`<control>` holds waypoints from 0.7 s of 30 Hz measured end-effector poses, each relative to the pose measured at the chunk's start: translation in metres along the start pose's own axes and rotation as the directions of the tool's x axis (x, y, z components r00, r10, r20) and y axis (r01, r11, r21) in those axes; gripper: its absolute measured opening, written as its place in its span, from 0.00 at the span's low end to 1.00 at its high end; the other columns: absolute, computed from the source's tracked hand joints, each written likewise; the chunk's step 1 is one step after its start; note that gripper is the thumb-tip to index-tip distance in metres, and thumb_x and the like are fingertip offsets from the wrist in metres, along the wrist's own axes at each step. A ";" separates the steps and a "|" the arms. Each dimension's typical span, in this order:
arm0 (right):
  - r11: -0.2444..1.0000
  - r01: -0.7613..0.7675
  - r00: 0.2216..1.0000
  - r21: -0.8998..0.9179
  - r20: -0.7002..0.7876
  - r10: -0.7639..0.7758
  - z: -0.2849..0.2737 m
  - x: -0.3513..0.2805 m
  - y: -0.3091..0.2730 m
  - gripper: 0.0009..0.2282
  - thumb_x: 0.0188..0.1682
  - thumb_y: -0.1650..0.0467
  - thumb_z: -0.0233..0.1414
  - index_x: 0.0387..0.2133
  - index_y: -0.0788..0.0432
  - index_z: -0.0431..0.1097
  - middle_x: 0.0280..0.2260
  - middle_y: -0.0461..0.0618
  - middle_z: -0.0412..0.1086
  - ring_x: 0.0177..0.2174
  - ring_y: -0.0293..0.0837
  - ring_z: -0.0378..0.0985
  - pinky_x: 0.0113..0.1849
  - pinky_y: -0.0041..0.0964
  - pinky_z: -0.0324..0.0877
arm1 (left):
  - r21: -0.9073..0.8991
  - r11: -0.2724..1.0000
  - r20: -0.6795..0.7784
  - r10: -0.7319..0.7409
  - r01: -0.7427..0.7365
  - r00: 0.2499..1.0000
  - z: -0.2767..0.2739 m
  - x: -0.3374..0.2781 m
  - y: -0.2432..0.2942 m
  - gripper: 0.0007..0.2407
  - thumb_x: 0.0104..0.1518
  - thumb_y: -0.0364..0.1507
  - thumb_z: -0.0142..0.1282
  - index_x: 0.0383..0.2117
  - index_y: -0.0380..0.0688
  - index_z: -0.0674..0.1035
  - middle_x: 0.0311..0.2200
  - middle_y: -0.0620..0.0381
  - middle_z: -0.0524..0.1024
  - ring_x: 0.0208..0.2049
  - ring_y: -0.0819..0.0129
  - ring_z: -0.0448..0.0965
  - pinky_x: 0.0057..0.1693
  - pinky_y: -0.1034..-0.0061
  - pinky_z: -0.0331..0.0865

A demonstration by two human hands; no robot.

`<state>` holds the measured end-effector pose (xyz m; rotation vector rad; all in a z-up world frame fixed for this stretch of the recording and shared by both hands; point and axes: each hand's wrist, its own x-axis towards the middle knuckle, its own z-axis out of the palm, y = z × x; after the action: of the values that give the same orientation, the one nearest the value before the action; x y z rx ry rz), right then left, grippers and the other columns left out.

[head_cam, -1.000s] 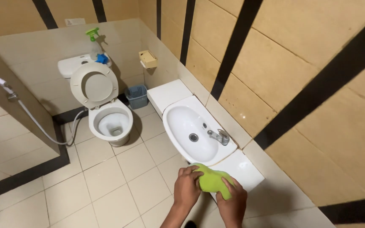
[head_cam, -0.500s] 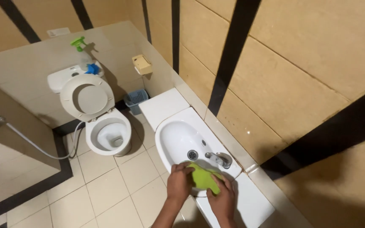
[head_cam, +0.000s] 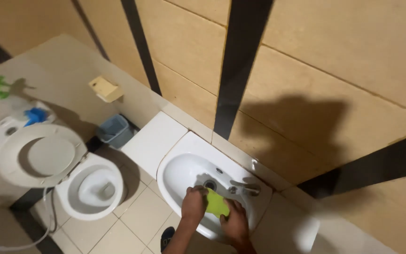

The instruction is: The person wipes a brown door and adjacent beige tiled walls with a green sponge. They rinse the sponge in a white sink and continue wiping the wall tiles in vertical strokes.

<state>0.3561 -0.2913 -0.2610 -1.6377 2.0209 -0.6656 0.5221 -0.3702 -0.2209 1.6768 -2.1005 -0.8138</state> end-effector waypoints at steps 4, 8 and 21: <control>0.992 -0.130 0.990 0.009 -0.051 0.130 0.039 0.004 0.000 0.27 0.38 0.65 0.63 0.53 0.58 0.69 0.53 0.59 0.68 0.47 0.61 0.70 0.48 0.51 0.67 | -0.042 0.989 0.121 0.143 -0.139 0.982 0.041 0.023 -0.070 0.17 0.47 0.16 0.53 0.44 0.43 0.83 0.50 0.47 0.78 0.50 0.45 0.74 0.55 0.61 0.72; 0.964 -0.183 0.983 -0.191 -0.004 0.186 0.051 0.013 -0.009 0.17 0.43 0.65 0.58 0.45 0.55 0.73 0.49 0.54 0.72 0.50 0.58 0.72 0.53 0.50 0.68 | -0.059 0.993 0.254 0.116 -0.104 0.960 0.070 0.036 -0.108 0.13 0.58 0.21 0.47 0.48 0.41 0.79 0.47 0.42 0.76 0.48 0.47 0.74 0.55 0.60 0.70; 0.939 -0.115 0.972 -0.323 -0.233 0.039 0.073 0.030 0.026 0.15 0.45 0.71 0.52 0.47 0.58 0.72 0.43 0.62 0.71 0.43 0.63 0.72 0.45 0.53 0.71 | -0.078 0.972 0.193 0.234 -0.223 0.953 0.072 0.065 -0.107 0.12 0.59 0.25 0.49 0.47 0.40 0.76 0.45 0.45 0.76 0.47 0.46 0.74 0.51 0.57 0.73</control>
<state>0.3760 -0.3223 -0.3356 -1.7183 2.4606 -0.5177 0.5464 -0.4318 -0.3491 1.3380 -2.3287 -0.9920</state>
